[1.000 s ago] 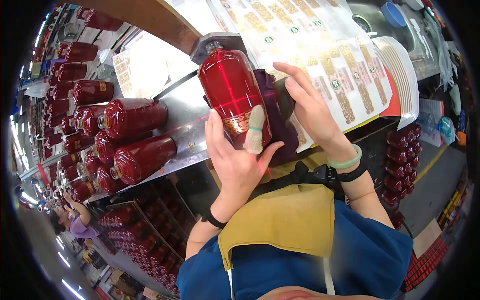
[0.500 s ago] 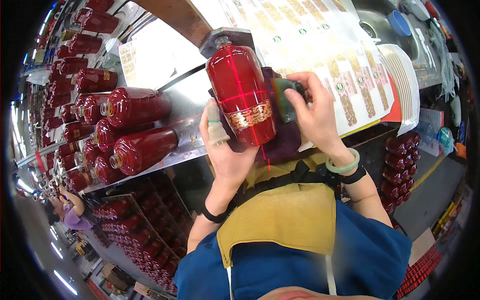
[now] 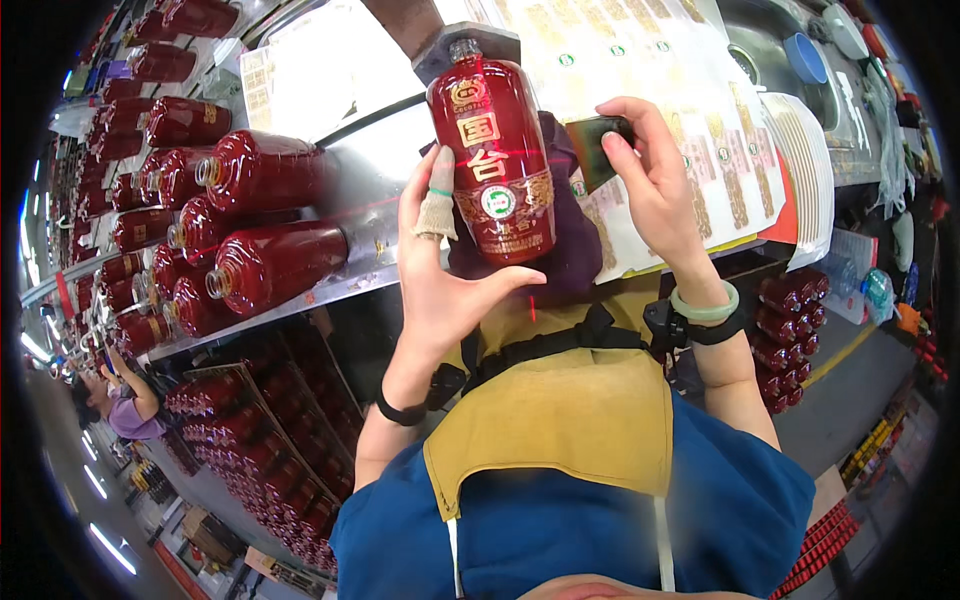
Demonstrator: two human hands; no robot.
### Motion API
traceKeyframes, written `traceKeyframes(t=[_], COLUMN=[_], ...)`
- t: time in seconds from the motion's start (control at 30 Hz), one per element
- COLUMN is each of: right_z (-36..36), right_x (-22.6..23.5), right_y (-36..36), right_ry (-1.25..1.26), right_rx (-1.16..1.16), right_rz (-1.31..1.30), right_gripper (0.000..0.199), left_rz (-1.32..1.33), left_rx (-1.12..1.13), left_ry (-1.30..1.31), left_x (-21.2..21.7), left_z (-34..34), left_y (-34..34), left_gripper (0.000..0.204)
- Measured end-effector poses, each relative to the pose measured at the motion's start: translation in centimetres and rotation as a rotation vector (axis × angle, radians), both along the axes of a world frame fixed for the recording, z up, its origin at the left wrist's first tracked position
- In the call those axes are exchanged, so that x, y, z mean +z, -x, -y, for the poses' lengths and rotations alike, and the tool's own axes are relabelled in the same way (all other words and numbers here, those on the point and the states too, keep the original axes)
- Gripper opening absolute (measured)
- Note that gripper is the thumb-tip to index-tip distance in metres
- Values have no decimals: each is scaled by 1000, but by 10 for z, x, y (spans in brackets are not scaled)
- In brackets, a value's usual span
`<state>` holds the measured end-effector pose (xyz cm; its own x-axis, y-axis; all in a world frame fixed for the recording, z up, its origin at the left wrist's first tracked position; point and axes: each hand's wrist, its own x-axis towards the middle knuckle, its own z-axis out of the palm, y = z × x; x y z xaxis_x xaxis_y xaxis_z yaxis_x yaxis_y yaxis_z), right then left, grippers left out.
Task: Manually applying decorative labels and stickers to red glass liquor bottles in a factory setting.
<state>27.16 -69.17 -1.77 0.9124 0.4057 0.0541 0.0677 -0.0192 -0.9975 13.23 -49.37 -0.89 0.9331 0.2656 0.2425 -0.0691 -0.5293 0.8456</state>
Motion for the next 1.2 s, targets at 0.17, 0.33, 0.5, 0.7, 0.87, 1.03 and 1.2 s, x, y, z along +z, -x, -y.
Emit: traceKeyframes(t=[0.17,0.33,0.5,0.7,0.87,1.03,1.2], right_z=[-13,-19,-21,-19,-15,-9,-3], right_x=[6,6,4,2,6,7,13], right_y=[10,12,14,13,9,5,0], right_ry=[143,278,295,193,287,168,114], right_rx=[248,286,284,323,363,392,301], right_rz=[-136,-165,-157,-208,-169,-245,-142], right_gripper=[54,74,82,89,89,75,48], left_rz=[-40,-97,-84,-97,-116,-41,-168], left_rx=[-6,15,15,-9,2,31,67], left_ry=[797,856,853,816,790,855,635], left_x=[-16,-22,-21,-21,-22,-7,3], left_z=[-3,-2,-1,-1,-2,9,17], left_y=[-4,-5,-6,-6,-5,-15,-17], left_gripper=[69,55,56,56,57,67,91])
